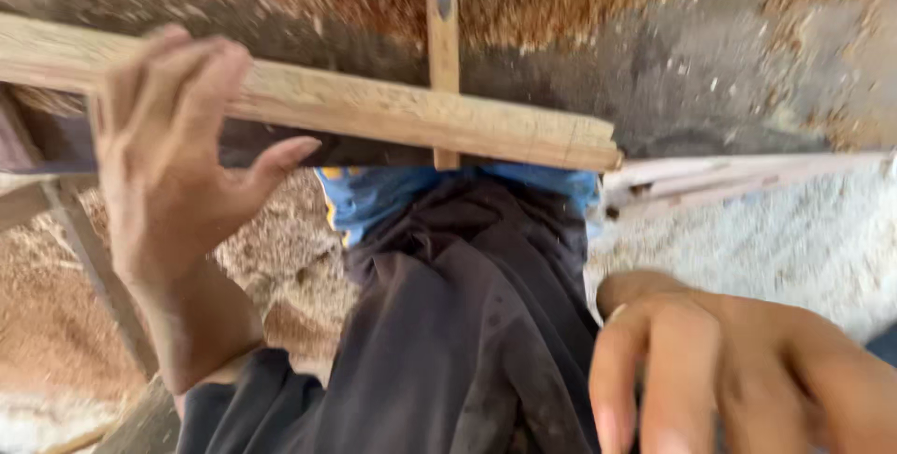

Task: The person uses a foot-powered drawknife to carve a rectangular slot into a long wooden plank. They repeatedly pull the blade along the wood, remove shavings, and reposition the plank to deepen and widen the cut.

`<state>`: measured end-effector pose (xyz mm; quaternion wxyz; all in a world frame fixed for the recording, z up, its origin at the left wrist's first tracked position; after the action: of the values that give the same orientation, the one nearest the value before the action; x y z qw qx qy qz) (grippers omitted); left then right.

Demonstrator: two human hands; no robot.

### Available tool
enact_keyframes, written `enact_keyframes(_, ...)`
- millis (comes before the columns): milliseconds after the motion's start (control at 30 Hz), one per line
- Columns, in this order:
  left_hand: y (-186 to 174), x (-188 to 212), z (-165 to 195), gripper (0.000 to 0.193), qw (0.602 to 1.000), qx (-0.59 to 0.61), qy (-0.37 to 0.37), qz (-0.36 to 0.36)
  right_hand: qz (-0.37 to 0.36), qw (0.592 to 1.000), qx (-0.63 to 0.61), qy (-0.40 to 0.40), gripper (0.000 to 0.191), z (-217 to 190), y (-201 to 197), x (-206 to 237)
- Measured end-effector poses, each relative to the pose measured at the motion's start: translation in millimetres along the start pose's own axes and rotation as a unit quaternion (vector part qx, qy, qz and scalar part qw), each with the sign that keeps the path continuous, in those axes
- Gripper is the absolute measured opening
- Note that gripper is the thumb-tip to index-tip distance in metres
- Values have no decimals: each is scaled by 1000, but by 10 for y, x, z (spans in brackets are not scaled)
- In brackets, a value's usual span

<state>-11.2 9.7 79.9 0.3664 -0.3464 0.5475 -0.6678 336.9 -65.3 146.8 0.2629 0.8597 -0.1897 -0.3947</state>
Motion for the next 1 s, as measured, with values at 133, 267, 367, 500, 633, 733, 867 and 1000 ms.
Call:
enact_keyframes(133, 72, -69, -47, 91, 1000, -11, 15, -18, -98, 989, -108, -5, 30, -19, 2, 5)
enact_keyframes(267, 71, -35, -178, 91, 998, -31, -32, -40, -87, 989, -114, -25, 26, 57, -160, -19)
enact_keyframes(367, 78, 11, -218, 86, 998, -37, -28, -52, -107, 982, -145, -50, 27, 58, -233, -58)
enact_keyframes(500, 152, 78, -312, 79, 994, -49, -60, -82, 88, 991, -93, -44, 9, -34, -481, 39)
enact_keyframes(633, 240, 149, -359, 64, 994, -34, -69, -79, 224, 970, 26, -87, 28, -181, -729, 378)
enact_keyframes(733, 331, 216, -336, 55, 995, -49, -65, -50, 354, 883, 308, -23, 16, -197, -831, 594)
enact_keyframes(867, 545, 364, -246, 51, 997, -39, -62, -2, 304, 541, 742, 254, 45, 78, -814, 597)
enact_keyframes(1000, 840, 640, -238, 50, 989, 25, -143, 40, 192, 496, 787, 312, 69, 333, -902, 609)
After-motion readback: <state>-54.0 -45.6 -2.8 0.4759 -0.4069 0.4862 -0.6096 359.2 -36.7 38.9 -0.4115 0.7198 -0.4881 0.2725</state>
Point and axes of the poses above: each hand's wrist, its own x-axis away from the middle knuckle, its own y-axis out of the palm, z = x × y, the point moved 7 cm from there along -x, towards the middle knuckle, and after that the axes turned 11 degrees about -z, right-handed, at the moved point
